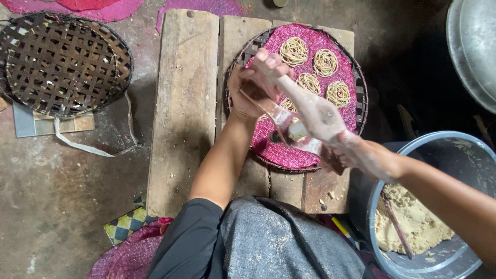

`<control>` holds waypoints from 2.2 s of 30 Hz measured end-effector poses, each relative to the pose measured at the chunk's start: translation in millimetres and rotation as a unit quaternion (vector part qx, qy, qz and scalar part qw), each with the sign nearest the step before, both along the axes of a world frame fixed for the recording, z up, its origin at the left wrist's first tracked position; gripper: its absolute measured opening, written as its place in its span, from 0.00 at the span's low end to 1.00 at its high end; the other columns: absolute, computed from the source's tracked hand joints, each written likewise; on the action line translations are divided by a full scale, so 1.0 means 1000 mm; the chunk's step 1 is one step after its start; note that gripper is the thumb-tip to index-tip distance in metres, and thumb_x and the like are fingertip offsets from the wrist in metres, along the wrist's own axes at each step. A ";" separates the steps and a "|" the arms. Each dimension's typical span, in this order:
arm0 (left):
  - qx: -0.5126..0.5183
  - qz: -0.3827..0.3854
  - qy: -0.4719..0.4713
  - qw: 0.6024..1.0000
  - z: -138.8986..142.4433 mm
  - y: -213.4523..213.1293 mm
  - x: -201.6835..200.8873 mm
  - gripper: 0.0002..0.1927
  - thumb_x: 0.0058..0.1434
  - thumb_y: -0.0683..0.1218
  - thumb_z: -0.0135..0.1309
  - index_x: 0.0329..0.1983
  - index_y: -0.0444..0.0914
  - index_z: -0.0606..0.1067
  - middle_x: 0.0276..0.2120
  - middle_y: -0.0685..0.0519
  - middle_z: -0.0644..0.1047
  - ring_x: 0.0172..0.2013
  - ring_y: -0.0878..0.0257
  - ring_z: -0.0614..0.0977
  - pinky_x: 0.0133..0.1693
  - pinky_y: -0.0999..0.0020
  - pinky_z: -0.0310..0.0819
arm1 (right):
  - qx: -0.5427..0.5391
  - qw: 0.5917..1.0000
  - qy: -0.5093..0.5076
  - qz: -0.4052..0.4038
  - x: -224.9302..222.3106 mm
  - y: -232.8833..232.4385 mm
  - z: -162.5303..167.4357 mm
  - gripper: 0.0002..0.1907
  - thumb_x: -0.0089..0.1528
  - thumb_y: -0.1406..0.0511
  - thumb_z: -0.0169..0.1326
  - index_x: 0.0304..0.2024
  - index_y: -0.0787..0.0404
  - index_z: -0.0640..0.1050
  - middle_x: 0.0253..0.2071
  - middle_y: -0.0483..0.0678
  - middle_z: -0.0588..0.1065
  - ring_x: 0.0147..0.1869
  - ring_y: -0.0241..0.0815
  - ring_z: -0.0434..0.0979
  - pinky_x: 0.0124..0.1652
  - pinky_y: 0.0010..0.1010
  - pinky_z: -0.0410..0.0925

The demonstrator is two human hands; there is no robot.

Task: The person sits on the floor and uses a hand-held wooden dough press to extrude dough strands onto a round pink mesh tray, forming noodle nests. They cut the strands free, arrange the nests by hand, reload dough from a bucket into the press, and repeat the cycle across the tray.

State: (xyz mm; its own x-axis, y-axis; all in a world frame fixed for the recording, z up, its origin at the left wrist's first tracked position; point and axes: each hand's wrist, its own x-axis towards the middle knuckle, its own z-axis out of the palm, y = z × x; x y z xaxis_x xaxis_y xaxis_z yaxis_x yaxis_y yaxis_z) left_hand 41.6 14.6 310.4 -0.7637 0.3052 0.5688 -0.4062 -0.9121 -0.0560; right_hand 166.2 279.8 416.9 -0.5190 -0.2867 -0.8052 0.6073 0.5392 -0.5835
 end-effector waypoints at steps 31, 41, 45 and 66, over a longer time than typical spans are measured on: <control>-0.102 0.059 -0.005 0.993 -0.011 0.016 -0.020 0.18 0.66 0.61 0.45 0.46 0.46 0.74 0.41 0.56 0.77 0.47 0.62 0.78 0.57 0.62 0.74 | -0.084 0.973 0.214 -0.011 0.004 0.023 -0.043 0.42 0.71 0.40 0.36 0.69 0.70 0.60 0.66 0.51 0.66 0.67 0.38 0.65 0.60 0.31 0.58; -0.699 -0.048 -0.011 0.714 -0.061 0.005 0.046 0.44 0.70 0.72 0.18 0.81 0.42 0.49 0.59 0.39 0.73 0.18 0.72 0.59 0.21 0.75 0.57 | -0.017 0.984 0.151 -0.093 0.009 0.074 -0.087 0.40 0.69 0.43 0.41 0.66 0.71 0.69 0.52 0.56 0.74 0.47 0.42 0.70 0.44 0.32 0.67; -0.763 0.144 0.152 0.611 -0.067 -0.016 0.076 0.42 0.73 0.69 0.26 0.82 0.40 0.48 0.63 0.42 0.74 0.36 0.75 0.65 0.35 0.74 0.64 | -0.100 0.968 0.211 -0.093 0.010 0.070 -0.092 0.41 0.68 0.42 0.43 0.64 0.73 0.67 0.54 0.52 0.73 0.53 0.39 0.71 0.50 0.30 0.67; -0.059 -0.060 -0.017 0.996 -0.018 0.120 0.053 0.17 0.67 0.60 0.48 0.44 0.42 0.72 0.39 0.56 0.77 0.48 0.60 0.79 0.59 0.58 0.73 | 0.068 0.991 0.103 -0.043 0.091 0.083 -0.016 0.38 0.70 0.44 0.21 0.43 0.67 0.74 0.37 0.54 0.74 0.41 0.45 0.74 0.48 0.39 0.73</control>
